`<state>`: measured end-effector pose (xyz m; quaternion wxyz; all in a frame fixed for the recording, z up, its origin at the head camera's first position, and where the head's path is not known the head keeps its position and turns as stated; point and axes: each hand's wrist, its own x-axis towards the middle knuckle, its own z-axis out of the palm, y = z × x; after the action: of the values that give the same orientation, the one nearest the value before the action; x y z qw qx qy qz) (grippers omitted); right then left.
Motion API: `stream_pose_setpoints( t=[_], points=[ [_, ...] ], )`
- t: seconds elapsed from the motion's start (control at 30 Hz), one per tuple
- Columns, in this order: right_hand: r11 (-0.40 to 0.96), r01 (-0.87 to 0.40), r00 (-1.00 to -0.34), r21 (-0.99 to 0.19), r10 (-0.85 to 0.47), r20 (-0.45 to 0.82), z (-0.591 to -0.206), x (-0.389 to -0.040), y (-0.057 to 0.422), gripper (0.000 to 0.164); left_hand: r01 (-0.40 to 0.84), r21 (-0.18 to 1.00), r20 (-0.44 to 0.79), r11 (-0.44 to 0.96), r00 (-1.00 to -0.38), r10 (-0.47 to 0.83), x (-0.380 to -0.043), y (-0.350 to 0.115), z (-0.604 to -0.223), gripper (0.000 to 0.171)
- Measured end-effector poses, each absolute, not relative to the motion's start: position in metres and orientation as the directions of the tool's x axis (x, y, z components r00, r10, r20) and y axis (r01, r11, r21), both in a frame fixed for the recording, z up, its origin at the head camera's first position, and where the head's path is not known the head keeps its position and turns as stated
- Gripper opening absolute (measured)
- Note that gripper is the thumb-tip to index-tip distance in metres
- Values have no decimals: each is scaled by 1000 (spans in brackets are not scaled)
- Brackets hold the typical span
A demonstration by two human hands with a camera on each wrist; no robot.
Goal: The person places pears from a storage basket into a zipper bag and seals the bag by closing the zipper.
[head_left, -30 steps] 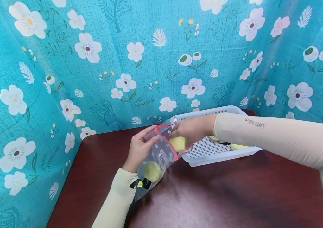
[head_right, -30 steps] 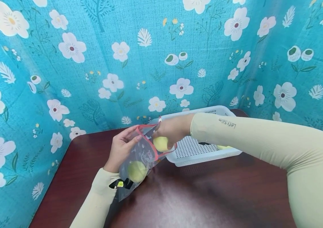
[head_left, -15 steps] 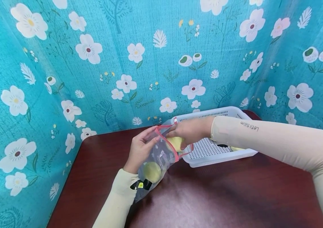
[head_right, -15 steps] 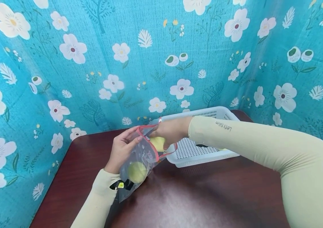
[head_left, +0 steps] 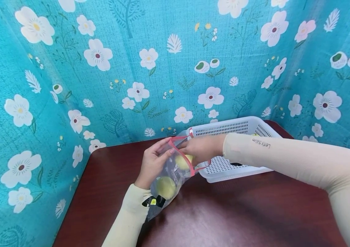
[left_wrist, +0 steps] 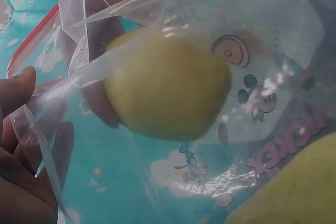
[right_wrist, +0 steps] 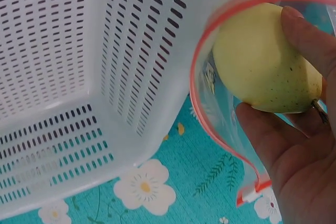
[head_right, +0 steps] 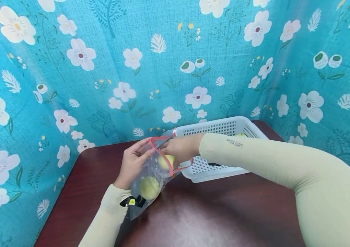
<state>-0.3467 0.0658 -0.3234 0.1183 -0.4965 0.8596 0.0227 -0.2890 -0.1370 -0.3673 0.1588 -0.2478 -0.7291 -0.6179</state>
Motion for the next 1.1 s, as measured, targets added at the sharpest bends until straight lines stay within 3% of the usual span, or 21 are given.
stream_pose_setpoints(
  t=[0.27, 0.63, 0.8, 1.1],
  points=[
    [451, -890, -430, -72, -880, -202, -337, -355, 63, 42, 573, 813, 556, 101, -817, 154, -304, -138, -385, 41],
    [413, -899, -397, -148, -909, -125, -350, -362, 64, 30, 548, 830, 527, 107, -832, 174, -296, -134, -375, 41],
    [384, -909, -373, -165, -923, -91, -356, -364, 62, 33, 560, 822, 539, 104, -823, 178, -286, -132, -364, 40],
    [414, -891, -400, -189, -910, -107, -364, -367, 54, 48, 584, 807, 564, 88, -806, 180, -287, -132, -368, 40]
  ],
)
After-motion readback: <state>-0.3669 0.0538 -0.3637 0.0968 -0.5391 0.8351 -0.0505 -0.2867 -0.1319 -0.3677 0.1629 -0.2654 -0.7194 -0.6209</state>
